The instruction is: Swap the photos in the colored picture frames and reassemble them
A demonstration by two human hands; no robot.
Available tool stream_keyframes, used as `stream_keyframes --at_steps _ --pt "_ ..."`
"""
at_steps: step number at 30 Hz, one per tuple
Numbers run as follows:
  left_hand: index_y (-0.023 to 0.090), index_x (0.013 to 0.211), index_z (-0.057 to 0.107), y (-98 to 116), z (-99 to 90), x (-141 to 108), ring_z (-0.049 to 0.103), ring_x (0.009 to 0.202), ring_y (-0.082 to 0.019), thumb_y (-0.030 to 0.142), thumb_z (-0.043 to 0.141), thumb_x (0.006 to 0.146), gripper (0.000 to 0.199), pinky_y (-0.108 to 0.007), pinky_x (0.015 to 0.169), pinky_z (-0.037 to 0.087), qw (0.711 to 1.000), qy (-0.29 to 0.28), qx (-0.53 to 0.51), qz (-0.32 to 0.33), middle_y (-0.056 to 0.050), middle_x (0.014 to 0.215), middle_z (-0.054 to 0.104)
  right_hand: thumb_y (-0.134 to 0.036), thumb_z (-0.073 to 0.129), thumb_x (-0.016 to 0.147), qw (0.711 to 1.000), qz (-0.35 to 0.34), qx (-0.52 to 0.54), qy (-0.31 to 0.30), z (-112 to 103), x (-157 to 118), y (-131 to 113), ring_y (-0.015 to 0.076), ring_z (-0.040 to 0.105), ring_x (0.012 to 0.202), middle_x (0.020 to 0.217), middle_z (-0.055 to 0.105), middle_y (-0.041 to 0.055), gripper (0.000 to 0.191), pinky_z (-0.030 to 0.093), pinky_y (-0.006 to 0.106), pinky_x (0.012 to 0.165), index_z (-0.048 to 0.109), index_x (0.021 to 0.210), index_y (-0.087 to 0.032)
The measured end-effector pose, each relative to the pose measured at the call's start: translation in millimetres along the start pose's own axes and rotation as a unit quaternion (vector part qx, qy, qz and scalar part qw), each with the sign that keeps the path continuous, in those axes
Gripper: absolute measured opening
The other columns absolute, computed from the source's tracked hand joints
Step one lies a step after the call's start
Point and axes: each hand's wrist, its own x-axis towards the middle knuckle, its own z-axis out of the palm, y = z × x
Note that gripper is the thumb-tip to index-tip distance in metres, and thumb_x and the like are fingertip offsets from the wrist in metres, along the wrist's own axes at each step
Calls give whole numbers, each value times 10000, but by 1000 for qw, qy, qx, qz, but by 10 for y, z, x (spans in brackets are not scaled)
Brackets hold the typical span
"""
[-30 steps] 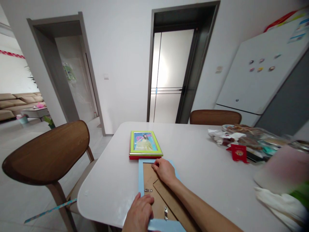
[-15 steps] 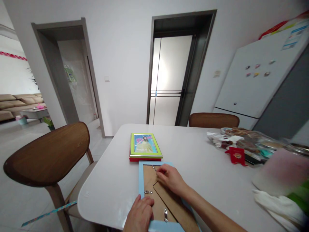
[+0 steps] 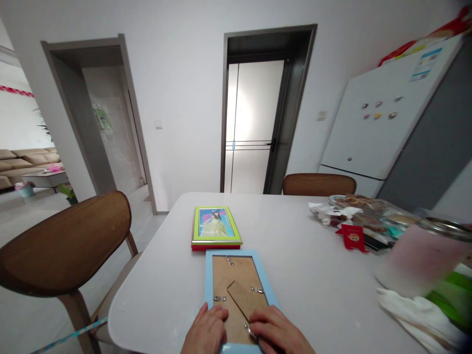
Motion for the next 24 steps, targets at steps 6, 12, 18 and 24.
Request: stream_keyframes --at_steps 6,12,18,24 --pt "209 737 517 9 42 -23 540 1005 -215 448 555 693 246 -409 908 388 998 21 -50 -17 -73 1058 610 -178 408 774 998 41 -26 -38 7 71 -74 154 512 749 752 603 46 214 385 256 665 616 803 -219" --pt "207 706 523 58 31 -12 567 967 -220 533 559 650 333 -405 874 421 998 44 -32 -18 -74 1008 635 -156 446 750 996 3 -73 -48 215 230 -113 137 496 706 705 616 9 177 343 243 651 609 753 -226" --pt "194 714 531 63 17 12 600 908 -211 563 544 643 375 -380 825 465 996 84 2 13 -76 952 658 -171 437 738 991 11 -132 2 300 234 -99 144 462 736 752 562 7 142 327 249 630 568 708 -215" --pt "200 697 509 57 28 7 599 909 -212 571 520 657 373 -394 807 477 997 73 23 18 -70 956 656 -265 476 736 983 -62 -172 -6 337 97 -8 138 437 715 799 564 -12 108 304 275 646 548 809 -229"
